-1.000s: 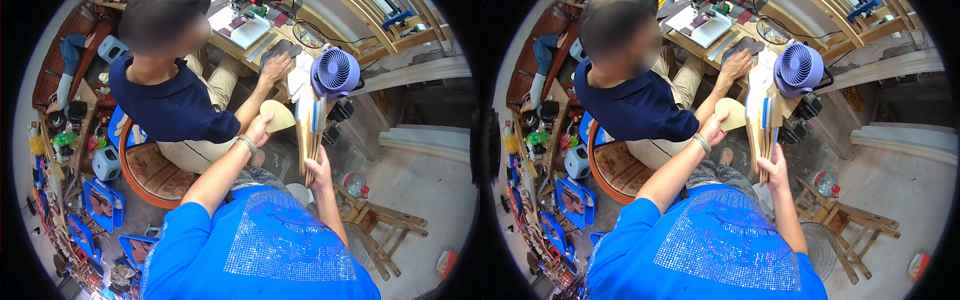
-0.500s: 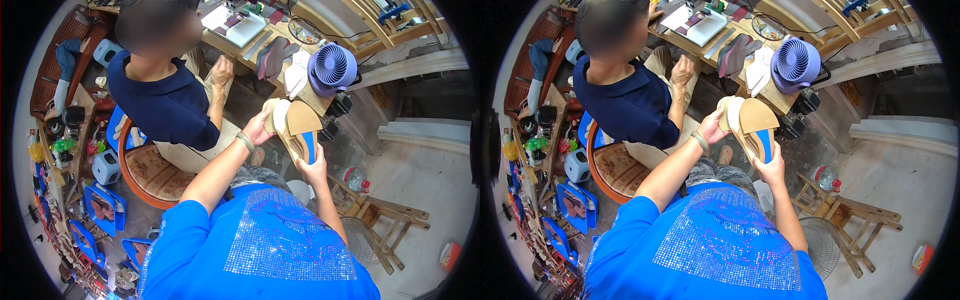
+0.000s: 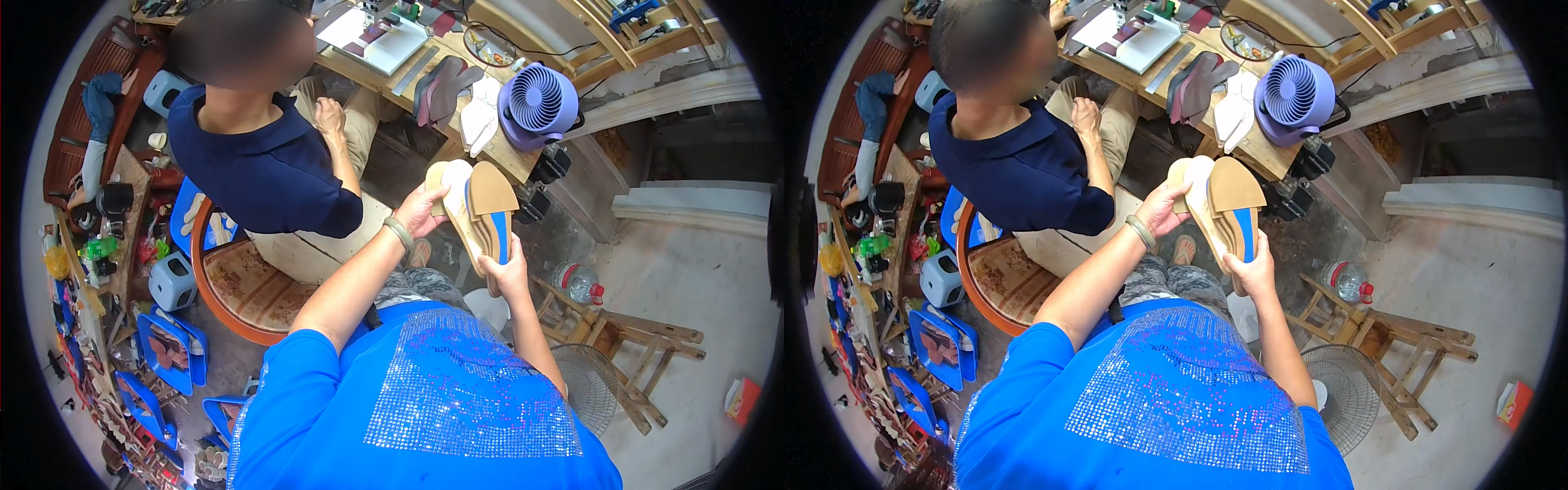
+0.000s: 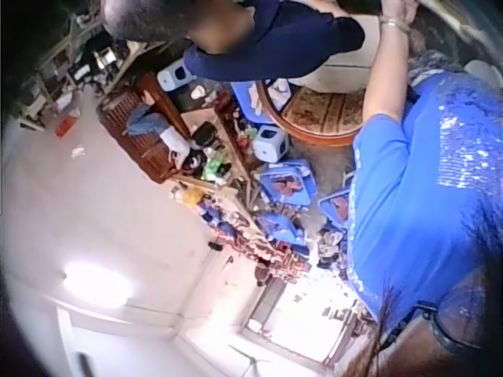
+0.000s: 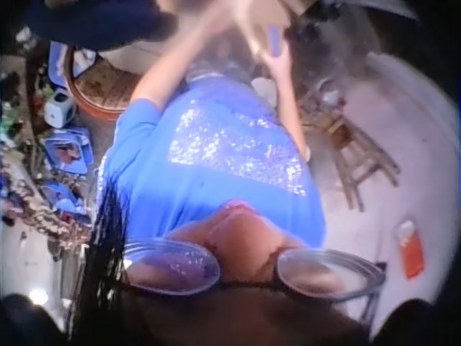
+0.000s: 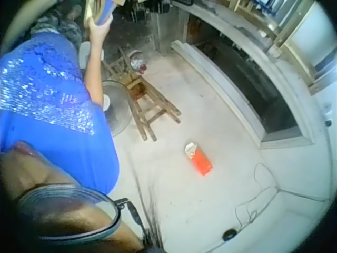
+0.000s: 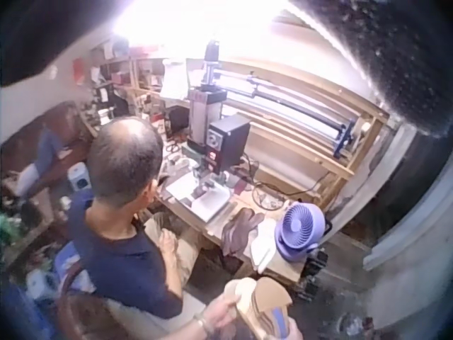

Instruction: The person assembles slipper sandals by hand in a workshop. They pick up beige insoles and blue straps, align them, and use a handheld stapler to secure the straps to the insoles. The person moves between a wooden workbench and a white table, handling materials from blue plastic bins and placing finished units into a pile.

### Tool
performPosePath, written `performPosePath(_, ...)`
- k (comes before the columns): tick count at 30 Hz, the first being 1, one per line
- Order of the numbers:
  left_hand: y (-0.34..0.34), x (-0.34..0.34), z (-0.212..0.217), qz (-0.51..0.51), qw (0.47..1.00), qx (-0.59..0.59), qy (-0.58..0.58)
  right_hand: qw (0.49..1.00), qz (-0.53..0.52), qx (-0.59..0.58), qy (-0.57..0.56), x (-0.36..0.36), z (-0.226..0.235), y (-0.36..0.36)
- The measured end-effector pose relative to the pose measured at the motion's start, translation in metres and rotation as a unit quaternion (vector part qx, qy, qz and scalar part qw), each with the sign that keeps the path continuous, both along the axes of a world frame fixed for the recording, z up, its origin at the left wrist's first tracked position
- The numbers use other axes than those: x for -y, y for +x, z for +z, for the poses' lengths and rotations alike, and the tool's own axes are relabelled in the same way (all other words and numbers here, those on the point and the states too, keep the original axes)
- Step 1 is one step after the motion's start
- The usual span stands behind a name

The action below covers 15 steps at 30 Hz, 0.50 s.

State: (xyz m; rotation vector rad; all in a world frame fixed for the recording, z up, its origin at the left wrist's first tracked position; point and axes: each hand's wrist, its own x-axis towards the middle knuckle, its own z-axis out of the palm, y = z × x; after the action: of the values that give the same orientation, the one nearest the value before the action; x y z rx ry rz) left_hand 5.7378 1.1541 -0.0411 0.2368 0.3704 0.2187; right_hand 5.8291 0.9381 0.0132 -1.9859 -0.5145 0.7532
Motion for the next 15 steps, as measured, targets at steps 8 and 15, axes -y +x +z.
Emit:
performPosePath(8, -0.002, 0.002, -0.026, -0.032, 0.998, -0.049, -0.017, 0.973, -0.133, -0.173, 0.075, 0.021, 0.002, -0.025)
performPosePath(15, 0.015, 0.061, -0.012, -0.134, 0.988, -0.071, -0.042, 0.982, -0.183, 0.049, 0.009, 0.056, 0.015, -0.044)
